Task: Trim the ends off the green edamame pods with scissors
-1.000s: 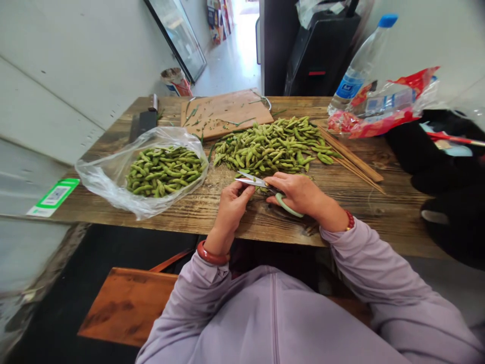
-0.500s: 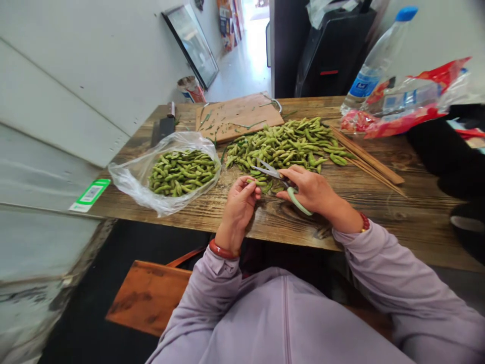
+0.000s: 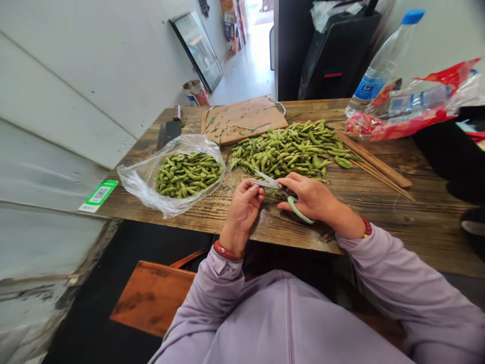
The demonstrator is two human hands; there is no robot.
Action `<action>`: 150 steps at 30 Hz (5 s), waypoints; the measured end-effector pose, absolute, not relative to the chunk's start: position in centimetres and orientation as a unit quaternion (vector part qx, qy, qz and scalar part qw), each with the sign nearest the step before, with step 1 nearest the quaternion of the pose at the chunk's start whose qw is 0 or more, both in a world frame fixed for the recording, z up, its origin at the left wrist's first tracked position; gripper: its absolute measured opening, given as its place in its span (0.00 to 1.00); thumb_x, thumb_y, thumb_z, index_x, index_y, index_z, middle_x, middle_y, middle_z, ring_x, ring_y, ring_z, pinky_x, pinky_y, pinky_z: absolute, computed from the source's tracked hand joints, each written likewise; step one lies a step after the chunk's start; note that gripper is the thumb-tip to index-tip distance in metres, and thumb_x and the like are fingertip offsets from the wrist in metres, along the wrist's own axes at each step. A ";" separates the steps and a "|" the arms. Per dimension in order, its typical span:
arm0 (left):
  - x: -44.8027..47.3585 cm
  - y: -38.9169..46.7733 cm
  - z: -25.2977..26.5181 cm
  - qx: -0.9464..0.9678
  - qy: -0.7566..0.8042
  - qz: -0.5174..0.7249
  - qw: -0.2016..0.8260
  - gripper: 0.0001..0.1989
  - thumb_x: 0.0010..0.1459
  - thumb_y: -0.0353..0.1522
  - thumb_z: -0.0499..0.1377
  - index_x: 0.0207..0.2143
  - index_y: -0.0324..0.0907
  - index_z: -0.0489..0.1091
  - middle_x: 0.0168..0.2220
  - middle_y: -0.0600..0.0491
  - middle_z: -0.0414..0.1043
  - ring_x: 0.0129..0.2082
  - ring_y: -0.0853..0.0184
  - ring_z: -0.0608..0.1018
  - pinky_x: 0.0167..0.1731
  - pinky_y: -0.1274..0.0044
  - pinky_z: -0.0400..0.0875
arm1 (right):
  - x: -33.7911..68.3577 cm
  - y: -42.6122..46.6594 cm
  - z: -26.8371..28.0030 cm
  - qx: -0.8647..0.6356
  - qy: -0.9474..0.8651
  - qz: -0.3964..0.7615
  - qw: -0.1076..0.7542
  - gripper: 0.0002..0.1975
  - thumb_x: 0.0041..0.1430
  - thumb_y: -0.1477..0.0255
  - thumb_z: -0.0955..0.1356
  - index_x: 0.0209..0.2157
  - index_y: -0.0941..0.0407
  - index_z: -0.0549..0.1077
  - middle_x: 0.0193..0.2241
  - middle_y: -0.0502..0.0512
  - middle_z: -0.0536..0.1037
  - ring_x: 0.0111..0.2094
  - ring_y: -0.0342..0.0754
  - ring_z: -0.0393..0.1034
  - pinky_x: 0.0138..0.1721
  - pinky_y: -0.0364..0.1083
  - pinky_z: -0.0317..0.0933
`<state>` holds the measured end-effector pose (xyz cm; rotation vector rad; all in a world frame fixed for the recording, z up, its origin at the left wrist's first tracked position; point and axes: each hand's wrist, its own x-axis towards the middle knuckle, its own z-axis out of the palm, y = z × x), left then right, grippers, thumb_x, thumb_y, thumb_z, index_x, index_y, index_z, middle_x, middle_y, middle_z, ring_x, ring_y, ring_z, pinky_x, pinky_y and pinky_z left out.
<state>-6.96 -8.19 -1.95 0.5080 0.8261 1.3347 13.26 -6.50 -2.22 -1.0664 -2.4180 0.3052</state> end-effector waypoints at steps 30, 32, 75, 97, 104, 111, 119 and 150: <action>-7.0 -8.1 -2.3 0.249 0.375 0.609 0.653 0.15 0.49 0.30 0.71 0.31 0.39 0.67 0.26 0.60 0.68 0.23 0.79 0.70 0.25 0.85 0.65 | 13.0 -6.9 -1.6 -0.399 -0.900 0.068 0.164 0.17 0.65 0.63 0.69 0.51 0.58 0.73 0.43 0.60 0.79 0.40 0.53 0.76 0.36 0.46 0.62; -7.0 -8.1 -2.2 0.247 0.386 0.618 0.639 0.14 0.51 0.30 0.70 0.32 0.40 0.66 0.27 0.60 0.68 0.23 0.79 0.70 0.25 0.85 0.65 | 13.1 -6.8 -1.6 -0.402 -0.896 0.079 0.173 0.17 0.65 0.63 0.69 0.51 0.57 0.73 0.43 0.60 0.79 0.40 0.53 0.76 0.36 0.47 0.63; -9.3 -5.9 -3.6 0.590 0.600 0.503 0.199 0.11 0.56 0.27 0.62 0.43 0.40 0.72 0.27 0.58 0.66 0.29 0.70 0.70 0.35 0.77 0.65 | 13.9 -5.8 -2.3 -0.470 -0.836 0.064 0.276 0.18 0.62 0.65 0.71 0.52 0.56 0.74 0.45 0.61 0.80 0.44 0.58 0.76 0.41 0.50 0.67; -8.4 -6.6 -2.2 0.508 0.513 0.471 0.507 0.09 0.55 0.36 0.64 0.32 0.40 0.70 0.27 0.55 0.73 0.20 0.75 0.66 0.21 0.81 0.58 | 13.7 -5.8 -2.2 -0.457 -0.847 0.066 0.263 0.19 0.61 0.67 0.72 0.51 0.60 0.75 0.45 0.63 0.80 0.44 0.58 0.77 0.42 0.51 0.68; -8.5 -6.6 -1.5 0.375 0.464 0.520 0.611 0.20 0.43 0.34 0.72 0.39 0.38 0.76 0.26 0.56 0.72 0.18 0.79 0.66 0.16 0.85 0.51 | 13.6 -6.0 -2.1 -0.459 -0.855 0.066 0.230 0.18 0.61 0.65 0.72 0.51 0.57 0.75 0.43 0.61 0.80 0.41 0.56 0.77 0.37 0.49 0.67; -8.5 -6.7 -1.6 0.342 0.444 0.542 0.626 0.17 0.41 0.32 0.74 0.34 0.37 0.77 0.24 0.58 0.68 0.18 0.79 0.66 0.16 0.85 0.54 | 13.8 -6.1 -2.2 -0.440 -0.869 0.073 0.213 0.20 0.61 0.64 0.72 0.52 0.57 0.75 0.43 0.58 0.80 0.38 0.54 0.76 0.34 0.47 0.64; -8.5 -7.0 -1.3 0.407 0.427 0.503 0.632 0.17 0.43 0.37 0.74 0.30 0.37 0.72 0.21 0.59 0.66 0.18 0.79 0.65 0.16 0.85 0.53 | 13.9 -6.2 -2.2 -0.411 -0.883 0.089 0.210 0.18 0.62 0.65 0.71 0.53 0.54 0.75 0.42 0.57 0.79 0.37 0.51 0.76 0.35 0.46 0.63; -7.9 -7.5 -1.7 0.528 0.468 0.494 0.509 0.11 0.51 0.38 0.69 0.33 0.39 0.78 0.26 0.56 0.71 0.21 0.76 0.67 0.20 0.82 0.60 | 13.6 -6.3 -2.2 -0.405 -0.879 0.103 0.230 0.23 0.57 0.65 0.74 0.53 0.55 0.74 0.43 0.58 0.78 0.37 0.52 0.75 0.36 0.47 0.65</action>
